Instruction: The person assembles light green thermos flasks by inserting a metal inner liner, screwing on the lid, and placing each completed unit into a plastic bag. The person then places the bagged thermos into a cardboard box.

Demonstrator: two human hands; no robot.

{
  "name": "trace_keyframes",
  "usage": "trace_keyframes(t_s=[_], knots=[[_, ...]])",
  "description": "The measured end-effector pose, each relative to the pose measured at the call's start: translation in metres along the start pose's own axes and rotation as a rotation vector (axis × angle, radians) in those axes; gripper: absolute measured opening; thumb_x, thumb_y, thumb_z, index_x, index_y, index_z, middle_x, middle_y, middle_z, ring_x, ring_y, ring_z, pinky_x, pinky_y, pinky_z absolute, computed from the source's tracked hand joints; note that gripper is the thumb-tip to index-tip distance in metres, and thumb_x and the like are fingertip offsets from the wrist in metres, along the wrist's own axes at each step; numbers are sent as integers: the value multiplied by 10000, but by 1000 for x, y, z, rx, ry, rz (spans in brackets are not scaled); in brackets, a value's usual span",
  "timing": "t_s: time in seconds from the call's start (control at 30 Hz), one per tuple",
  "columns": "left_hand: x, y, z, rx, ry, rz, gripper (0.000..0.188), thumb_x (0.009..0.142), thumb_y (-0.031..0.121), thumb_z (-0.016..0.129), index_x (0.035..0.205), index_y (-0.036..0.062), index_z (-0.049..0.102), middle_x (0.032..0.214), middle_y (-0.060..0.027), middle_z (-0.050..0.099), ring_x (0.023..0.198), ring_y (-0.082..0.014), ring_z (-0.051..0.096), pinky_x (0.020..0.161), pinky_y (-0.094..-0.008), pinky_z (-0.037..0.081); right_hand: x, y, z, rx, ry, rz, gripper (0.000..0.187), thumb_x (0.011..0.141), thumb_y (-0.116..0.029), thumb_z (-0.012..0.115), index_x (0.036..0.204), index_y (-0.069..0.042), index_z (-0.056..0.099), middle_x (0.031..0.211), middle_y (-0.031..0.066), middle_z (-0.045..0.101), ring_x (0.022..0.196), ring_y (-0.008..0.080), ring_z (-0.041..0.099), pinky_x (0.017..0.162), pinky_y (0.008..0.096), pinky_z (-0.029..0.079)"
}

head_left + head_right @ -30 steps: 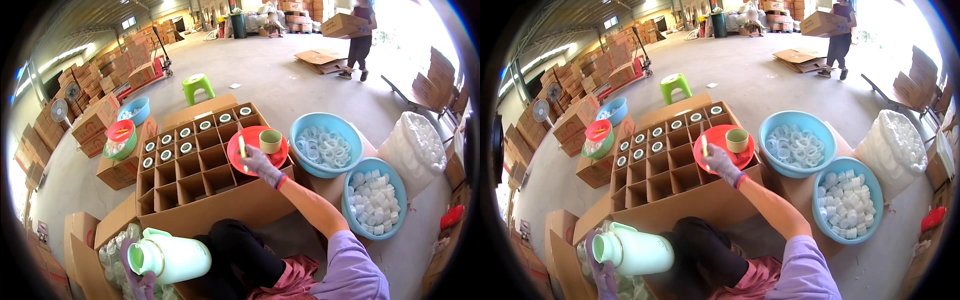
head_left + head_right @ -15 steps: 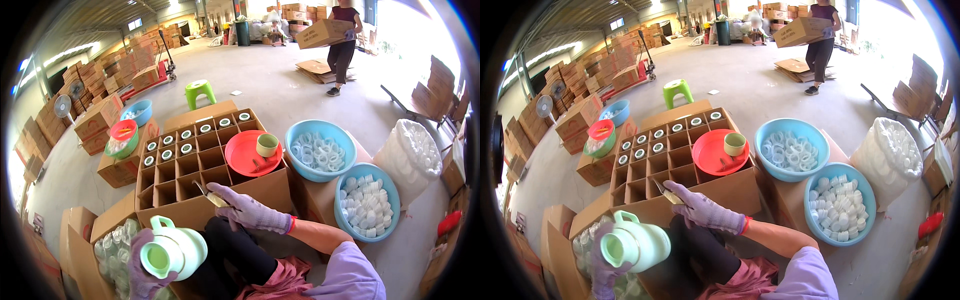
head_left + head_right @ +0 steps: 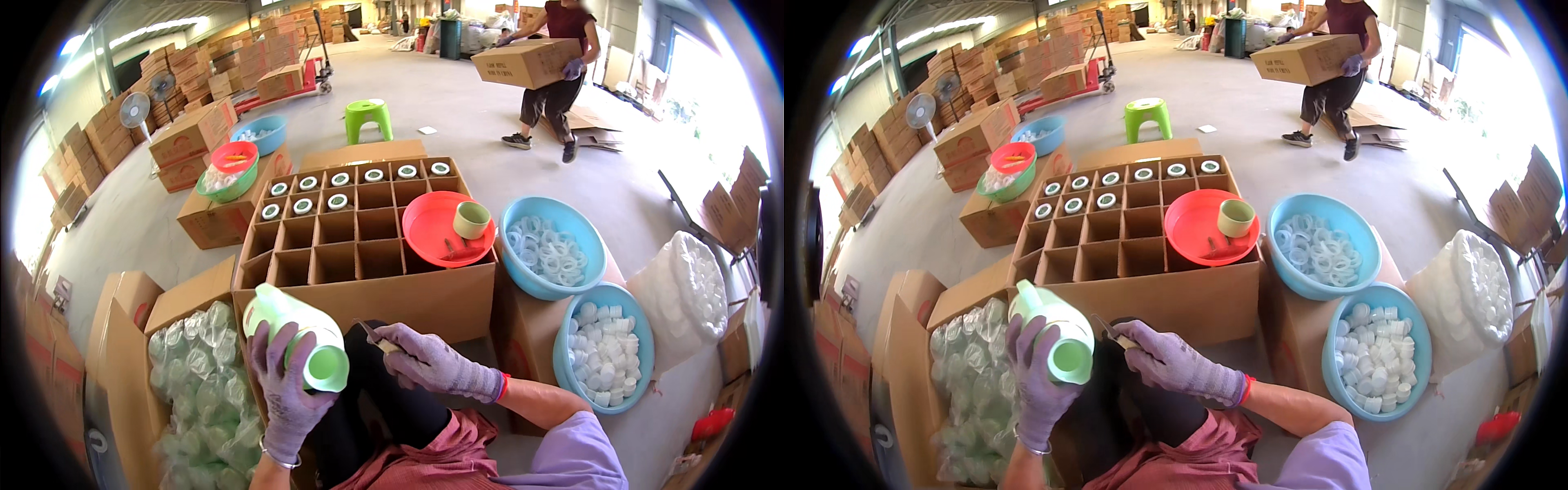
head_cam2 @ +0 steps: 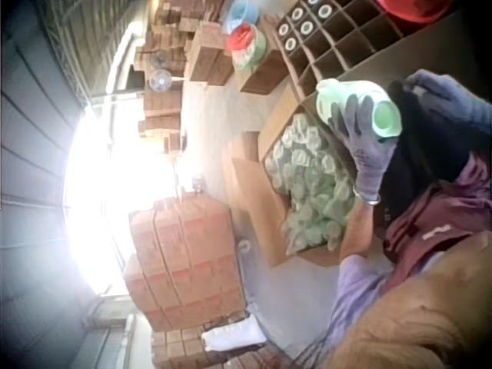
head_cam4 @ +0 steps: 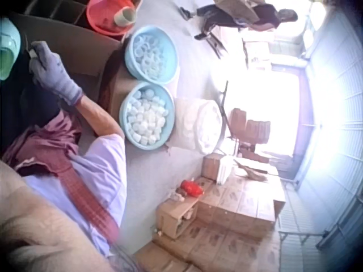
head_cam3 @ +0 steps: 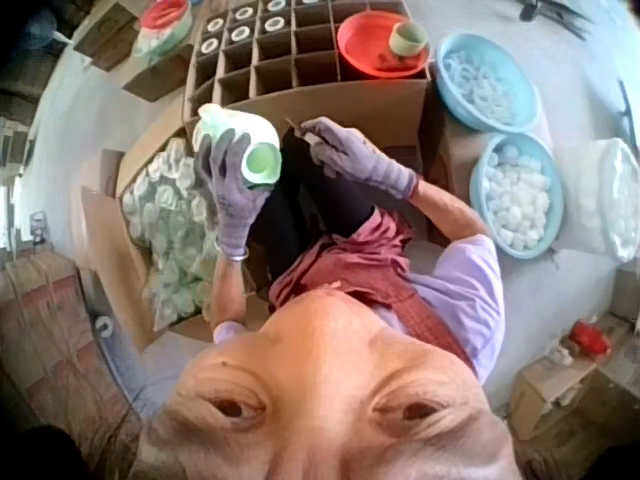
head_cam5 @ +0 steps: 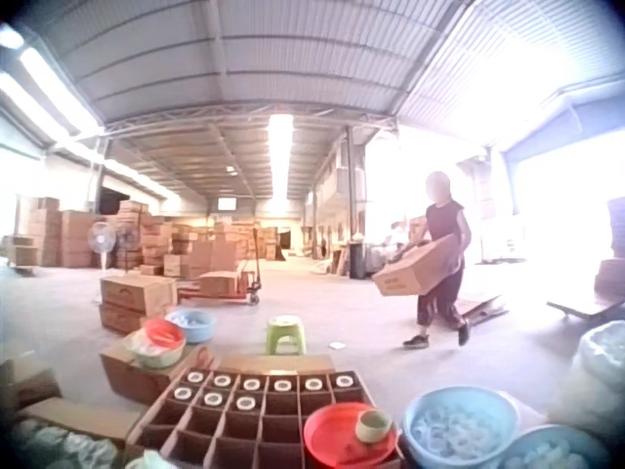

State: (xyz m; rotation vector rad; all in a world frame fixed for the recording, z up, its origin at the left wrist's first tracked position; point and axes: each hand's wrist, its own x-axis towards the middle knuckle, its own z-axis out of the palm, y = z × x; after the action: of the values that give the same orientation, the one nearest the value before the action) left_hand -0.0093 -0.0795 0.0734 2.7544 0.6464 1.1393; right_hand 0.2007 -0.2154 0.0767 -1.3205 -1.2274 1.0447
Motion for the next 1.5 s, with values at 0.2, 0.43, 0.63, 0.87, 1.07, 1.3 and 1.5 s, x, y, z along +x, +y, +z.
trace_keyframes(t_s=[0.2, 0.43, 0.63, 0.87, 1.07, 1.3, 1.5], knots=[[7, -3, 19, 44, -20, 43, 756, 623, 249, 862, 1287, 102, 531, 1337, -148, 473, 1284, -459, 386, 1064, -578, 362, 5, 11, 13, 5, 36, 48, 238, 1027, -120, 483, 1237, -22, 536, 721, 22, 592, 578, 76, 584, 569, 243, 490], [-1, -4, 24, 148, -58, -36, 812, 529, 284, 884, 1288, 273, 594, 1318, -58, 444, 1280, -384, 369, 1099, -620, 269, 7, 20, 16, -522, 24, -291, 237, 962, -109, 564, 1192, -52, 557, 850, 173, 683, 639, 276, 691, 566, 342, 529], [0, 1, 32, 197, -106, -31, 821, 538, 271, 870, 1304, 265, 575, 1345, -26, 487, 1327, -382, 365, 1104, -670, 234, 10, 25, 18, -1118, 128, -297, 111, 939, -179, 590, 1012, -99, 566, 659, 95, 559, 564, 298, 630, 491, 385, 491], [-4, 7, 36, 240, -150, 4, 751, 570, 244, 861, 1273, 236, 598, 1333, -13, 504, 1324, -381, 378, 1103, -660, 256, 11, 29, 23, -1374, 118, -241, 132, 877, -118, 567, 1003, -84, 552, 661, 68, 546, 559, 230, 650, 469, 338, 484], [-21, 7, 51, 307, -109, 23, 844, 520, 170, 840, 1318, 257, 579, 1376, 18, 469, 1346, -377, 351, 1109, -688, 234, 5, 49, 36, -1169, 63, -51, 75, 908, -106, 537, 962, -54, 542, 612, 110, 581, 558, 259, 660, 473, 361, 492], [-37, 6, 64, 385, -22, 29, 694, 619, 178, 798, 1283, 246, 606, 1367, 30, 478, 1349, -365, 353, 1116, -680, 247, 16, 27, 25, -251, -196, 462, 296, 1026, -230, 459, 963, 27, 592, 605, 123, 606, 484, 241, 635, 481, 336, 517], [-46, 0, 74, 382, 103, 23, 500, 754, 260, 747, 1236, 203, 627, 1336, 3, 497, 1341, -385, 361, 1113, -684, 251, 18, 38, 24, 149, -365, 634, 343, 1036, -286, 444, 1035, 11, 617, 681, 81, 617, 470, 153, 612, 457, 279, 504]])
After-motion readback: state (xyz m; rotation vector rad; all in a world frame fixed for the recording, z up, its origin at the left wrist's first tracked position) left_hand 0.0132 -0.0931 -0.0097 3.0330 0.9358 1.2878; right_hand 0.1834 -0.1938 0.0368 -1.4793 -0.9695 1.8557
